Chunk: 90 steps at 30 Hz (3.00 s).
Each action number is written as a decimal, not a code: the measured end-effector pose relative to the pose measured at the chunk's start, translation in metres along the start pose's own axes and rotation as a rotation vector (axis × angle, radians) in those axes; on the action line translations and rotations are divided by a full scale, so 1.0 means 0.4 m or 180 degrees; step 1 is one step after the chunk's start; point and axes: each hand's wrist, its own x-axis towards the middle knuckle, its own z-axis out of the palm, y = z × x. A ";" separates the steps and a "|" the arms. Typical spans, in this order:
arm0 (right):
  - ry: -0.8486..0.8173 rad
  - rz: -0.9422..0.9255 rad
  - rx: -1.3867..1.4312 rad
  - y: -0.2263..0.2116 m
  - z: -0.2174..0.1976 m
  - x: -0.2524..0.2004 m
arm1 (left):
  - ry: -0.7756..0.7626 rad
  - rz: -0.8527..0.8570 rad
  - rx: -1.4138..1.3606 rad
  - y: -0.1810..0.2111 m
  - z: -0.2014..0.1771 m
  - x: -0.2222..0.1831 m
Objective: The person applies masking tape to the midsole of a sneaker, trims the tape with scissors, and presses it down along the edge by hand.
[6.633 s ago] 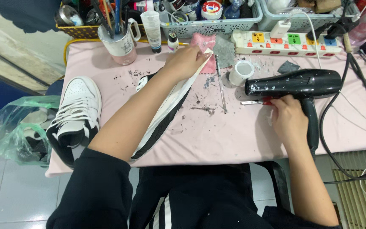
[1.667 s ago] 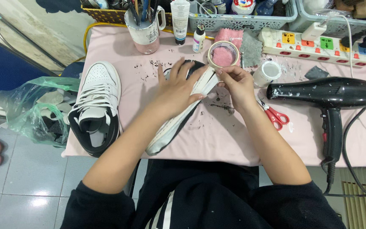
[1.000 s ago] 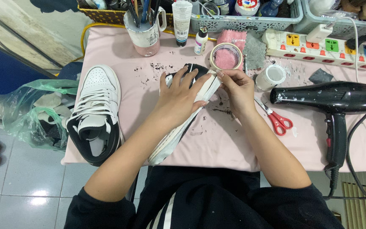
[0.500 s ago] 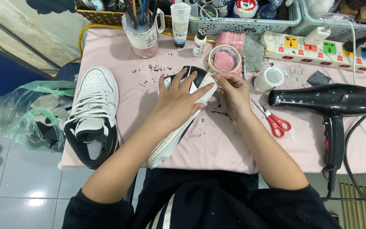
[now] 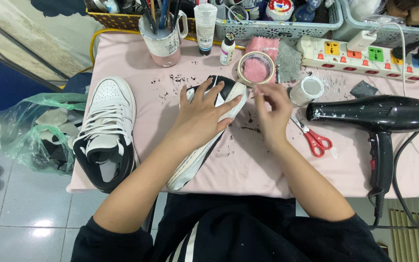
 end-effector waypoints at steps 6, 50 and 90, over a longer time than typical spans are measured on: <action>-0.0484 0.0022 -0.0285 -0.081 0.048 -0.078 | -0.0034 0.0005 0.0012 -0.008 -0.005 0.004; -0.0573 -0.0838 -0.1493 -0.017 0.025 -0.033 | -0.0713 -0.0392 -0.0032 0.012 -0.027 0.030; -0.1550 -0.0728 -0.1356 -0.256 0.012 -0.171 | -0.0325 -0.0441 -0.1645 -0.025 -0.030 -0.321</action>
